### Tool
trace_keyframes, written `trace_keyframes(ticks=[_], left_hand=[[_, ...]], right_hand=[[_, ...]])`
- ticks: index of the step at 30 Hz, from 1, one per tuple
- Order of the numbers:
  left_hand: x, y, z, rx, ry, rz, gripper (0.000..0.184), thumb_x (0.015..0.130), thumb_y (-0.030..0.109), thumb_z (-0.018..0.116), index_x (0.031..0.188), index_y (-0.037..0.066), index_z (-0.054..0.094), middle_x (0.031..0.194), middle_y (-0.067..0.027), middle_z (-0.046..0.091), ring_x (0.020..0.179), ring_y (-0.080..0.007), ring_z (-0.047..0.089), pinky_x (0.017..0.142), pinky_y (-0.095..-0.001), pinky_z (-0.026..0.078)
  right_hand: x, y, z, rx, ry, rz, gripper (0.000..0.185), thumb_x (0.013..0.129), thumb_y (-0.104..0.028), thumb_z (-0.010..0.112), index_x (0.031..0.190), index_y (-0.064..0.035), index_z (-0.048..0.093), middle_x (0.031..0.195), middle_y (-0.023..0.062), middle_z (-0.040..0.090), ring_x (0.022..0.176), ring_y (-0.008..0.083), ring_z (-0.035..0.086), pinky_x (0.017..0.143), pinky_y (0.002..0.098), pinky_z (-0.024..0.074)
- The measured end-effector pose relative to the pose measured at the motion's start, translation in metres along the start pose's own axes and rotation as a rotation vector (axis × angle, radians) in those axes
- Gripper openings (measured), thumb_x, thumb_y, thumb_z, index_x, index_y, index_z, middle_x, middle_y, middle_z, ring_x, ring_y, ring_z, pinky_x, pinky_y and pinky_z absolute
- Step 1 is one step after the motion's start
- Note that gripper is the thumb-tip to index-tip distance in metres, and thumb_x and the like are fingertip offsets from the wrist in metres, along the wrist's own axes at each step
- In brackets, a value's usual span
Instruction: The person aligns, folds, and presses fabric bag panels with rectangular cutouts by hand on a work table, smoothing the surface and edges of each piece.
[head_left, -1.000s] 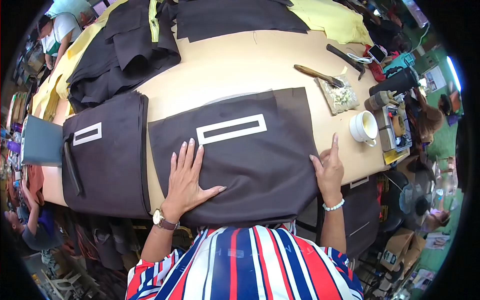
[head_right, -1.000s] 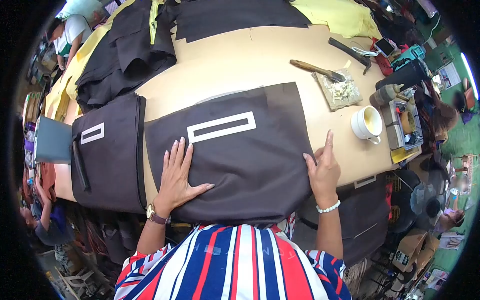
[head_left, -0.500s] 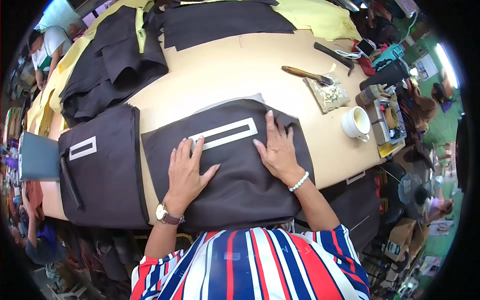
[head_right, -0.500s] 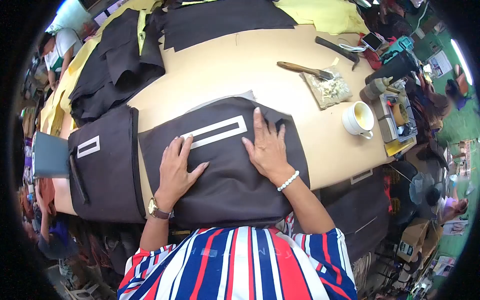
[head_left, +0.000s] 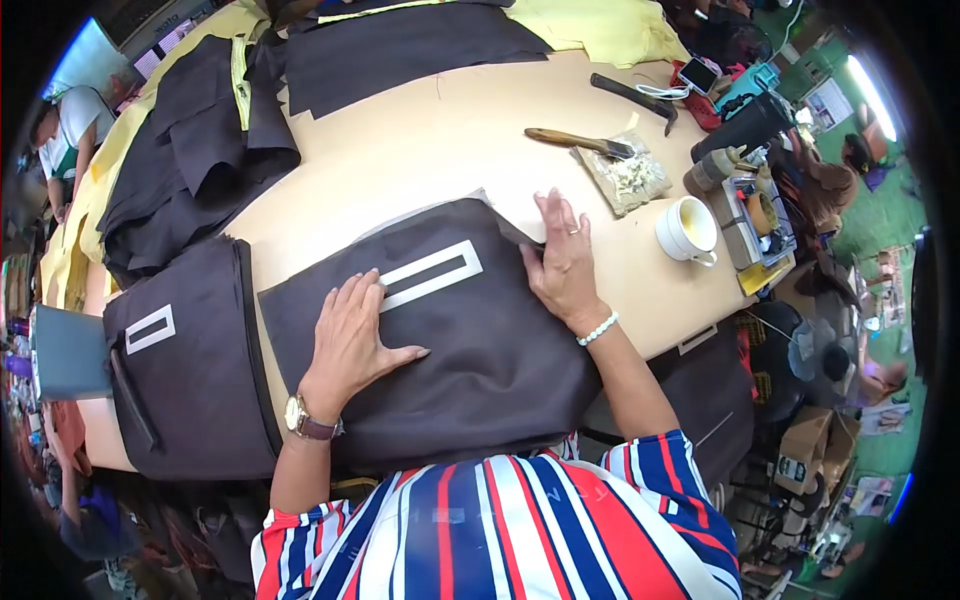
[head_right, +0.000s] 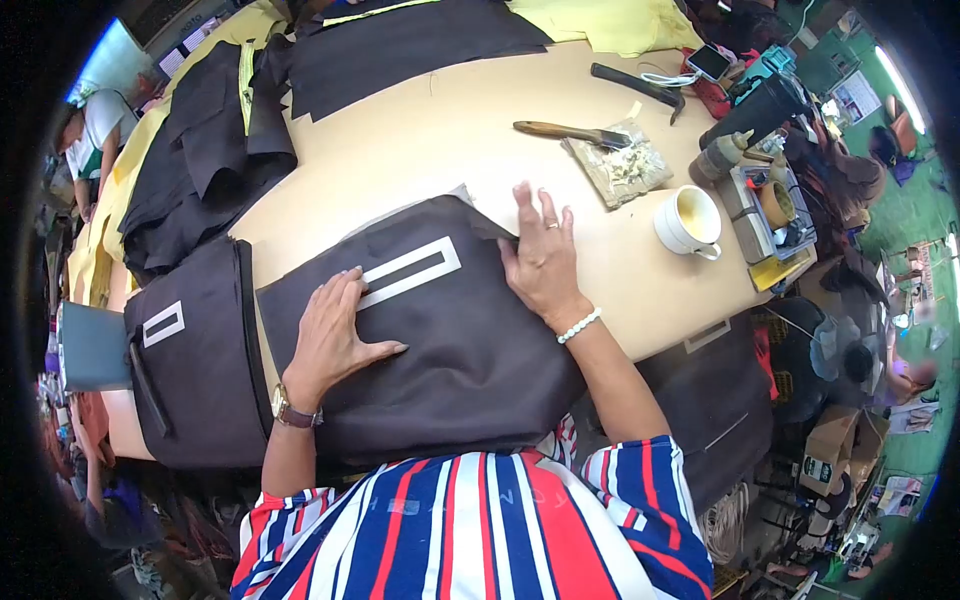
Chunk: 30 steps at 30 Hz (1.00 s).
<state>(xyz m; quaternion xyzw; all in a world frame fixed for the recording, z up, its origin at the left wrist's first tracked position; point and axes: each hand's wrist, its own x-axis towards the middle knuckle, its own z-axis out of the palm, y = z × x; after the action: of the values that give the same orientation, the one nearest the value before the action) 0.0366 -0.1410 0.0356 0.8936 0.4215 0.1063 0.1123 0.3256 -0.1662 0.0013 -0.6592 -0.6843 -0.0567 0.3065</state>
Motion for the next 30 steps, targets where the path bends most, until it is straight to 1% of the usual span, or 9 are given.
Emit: trace_keyframes(ticks=[2, 7, 10, 13, 16, 20, 23, 26, 30], left_hand=[[0.008, 0.002, -0.006, -0.018, -0.044, 0.012, 0.087, 0.057, 0.052, 0.076, 0.127, 0.009, 0.048, 0.126, -0.0189, 0.045, 0.111, -0.0331, 0.047, 0.095, -0.0405, 0.038], [0.025, 0.019, -0.026, 0.090, -0.291, -0.026, 0.090, 0.056, 0.053, 0.077, 0.130, 0.011, 0.046, 0.124, -0.0214, 0.045, 0.105, -0.0341, 0.049, 0.091, -0.0398, 0.040], [0.028, 0.021, -0.020, 0.160, -0.311, 0.034, 0.093, 0.058, 0.058, 0.074, 0.131, 0.010, 0.044, 0.125, -0.0226, 0.045, 0.107, -0.0357, 0.047, 0.090, -0.0405, 0.040], [0.034, 0.041, -0.021, 0.170, -0.330, -0.067, 0.094, 0.060, 0.065, 0.069, 0.131, 0.007, 0.045, 0.125, -0.0236, 0.045, 0.108, -0.0357, 0.047, 0.092, -0.0411, 0.039], [0.029, 0.040, -0.001, 0.248, -0.123, 0.013, 0.095, 0.060, 0.070, 0.065, 0.128, 0.005, 0.047, 0.123, -0.0247, 0.047, 0.107, -0.0350, 0.048, 0.094, -0.0398, 0.036], [0.049, 0.064, -0.010, 0.146, -0.290, -0.167, 0.074, 0.074, 0.060, 0.061, 0.119, 0.002, 0.051, 0.121, -0.0244, 0.049, 0.110, -0.0339, 0.046, 0.093, -0.0387, 0.036], [0.061, 0.068, -0.003, 0.117, -0.275, -0.141, 0.064, 0.077, 0.046, 0.064, 0.118, -0.001, 0.051, 0.123, -0.0229, 0.048, 0.112, -0.0337, 0.045, 0.093, -0.0397, 0.036], [0.068, 0.066, 0.019, 0.161, -0.003, 0.112, 0.062, 0.075, 0.036, 0.067, 0.119, -0.003, 0.048, 0.128, -0.0217, 0.045, 0.115, -0.0341, 0.043, 0.095, -0.0402, 0.036], [0.079, 0.083, 0.028, 0.116, -0.059, 0.200, 0.063, 0.078, 0.033, 0.062, 0.130, 0.005, 0.041, 0.136, -0.0228, 0.037, 0.124, -0.0362, 0.036, 0.101, -0.0480, 0.031]], right_hand=[[0.000, 0.002, 0.005, 0.008, 0.009, -0.116, 0.080, 0.079, -0.017, 0.063, 0.143, -0.0051, 0.016, 0.143, 0.0149, 0.031, 0.125, 0.0403, 0.036, 0.101, 0.0589, 0.0239], [0.028, 0.027, 0.013, -0.067, 0.093, 0.119, 0.083, 0.080, -0.018, 0.061, 0.144, -0.0021, 0.011, 0.144, 0.0180, 0.027, 0.130, 0.0402, 0.029, 0.103, 0.0576, 0.0219], [0.037, 0.032, 0.012, -0.145, 0.094, 0.108, 0.080, 0.081, -0.020, 0.060, 0.143, -0.0021, 0.014, 0.143, 0.0183, 0.027, 0.130, 0.0409, 0.027, 0.103, 0.0581, 0.0213], [0.019, 0.014, -0.004, -0.137, 0.038, 0.054, 0.075, 0.081, -0.023, 0.060, 0.142, -0.0032, 0.021, 0.142, 0.0180, 0.029, 0.130, 0.0415, 0.026, 0.102, 0.0594, 0.0213], [-0.004, 0.015, -0.023, -0.174, 0.039, 0.021, 0.081, 0.079, -0.034, 0.064, 0.142, -0.0037, 0.021, 0.142, 0.0176, 0.028, 0.131, 0.0428, 0.023, 0.102, 0.0605, 0.0208], [-0.032, 0.027, -0.042, -0.254, -0.034, 0.125, 0.085, 0.078, -0.039, 0.065, 0.142, -0.0033, 0.021, 0.143, 0.0170, 0.027, 0.132, 0.0420, 0.022, 0.101, 0.0622, 0.0201], [-0.035, 0.041, -0.046, -0.342, -0.018, 0.120, 0.085, 0.078, -0.041, 0.063, 0.142, -0.0034, 0.022, 0.143, 0.0175, 0.028, 0.132, 0.0417, 0.022, 0.101, 0.0626, 0.0195], [-0.021, 0.046, -0.048, -0.325, 0.013, 0.153, 0.081, 0.080, -0.038, 0.062, 0.141, -0.0029, 0.023, 0.141, 0.0183, 0.031, 0.131, 0.0418, 0.025, 0.102, 0.0606, 0.0203], [-0.005, 0.046, -0.039, -0.298, 0.027, 0.109, 0.075, 0.080, -0.031, 0.061, 0.140, -0.0022, 0.026, 0.138, 0.0177, 0.035, 0.129, 0.0412, 0.028, 0.103, 0.0579, 0.0223]])
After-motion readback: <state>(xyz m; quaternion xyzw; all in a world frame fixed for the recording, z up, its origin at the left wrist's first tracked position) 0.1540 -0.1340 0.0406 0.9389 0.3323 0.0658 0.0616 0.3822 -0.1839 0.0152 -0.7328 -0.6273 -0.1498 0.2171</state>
